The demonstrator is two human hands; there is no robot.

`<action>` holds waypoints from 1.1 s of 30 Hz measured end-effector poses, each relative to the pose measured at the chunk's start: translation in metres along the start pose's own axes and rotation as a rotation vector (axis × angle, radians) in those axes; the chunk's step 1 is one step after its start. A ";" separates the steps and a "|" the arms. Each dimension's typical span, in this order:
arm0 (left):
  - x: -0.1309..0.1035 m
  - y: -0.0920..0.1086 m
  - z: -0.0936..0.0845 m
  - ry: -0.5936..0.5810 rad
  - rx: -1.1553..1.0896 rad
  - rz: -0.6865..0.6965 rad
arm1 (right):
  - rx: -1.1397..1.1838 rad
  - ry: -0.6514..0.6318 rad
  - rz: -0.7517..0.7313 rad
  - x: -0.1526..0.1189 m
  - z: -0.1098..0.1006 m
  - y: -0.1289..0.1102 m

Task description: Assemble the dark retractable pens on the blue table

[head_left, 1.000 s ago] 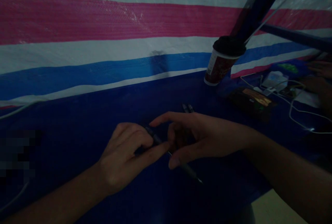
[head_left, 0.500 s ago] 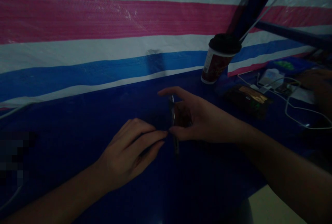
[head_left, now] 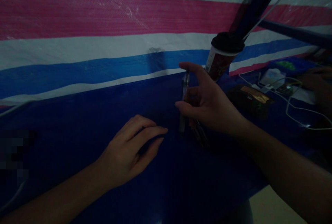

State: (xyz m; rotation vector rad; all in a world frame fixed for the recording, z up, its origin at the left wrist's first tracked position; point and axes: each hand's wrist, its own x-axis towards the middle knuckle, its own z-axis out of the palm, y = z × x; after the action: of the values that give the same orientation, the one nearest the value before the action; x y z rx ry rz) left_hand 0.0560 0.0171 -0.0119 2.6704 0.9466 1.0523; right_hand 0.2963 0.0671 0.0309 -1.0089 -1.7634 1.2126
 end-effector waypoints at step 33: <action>-0.003 -0.001 -0.001 -0.065 0.023 -0.029 | -0.236 -0.178 -0.043 0.002 -0.006 -0.003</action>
State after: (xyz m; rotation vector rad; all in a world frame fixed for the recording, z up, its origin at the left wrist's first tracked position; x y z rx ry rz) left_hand 0.0533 0.0166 -0.0132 2.6828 0.9875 0.9485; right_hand 0.3001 0.0704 0.0351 -1.0151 -2.0952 1.1146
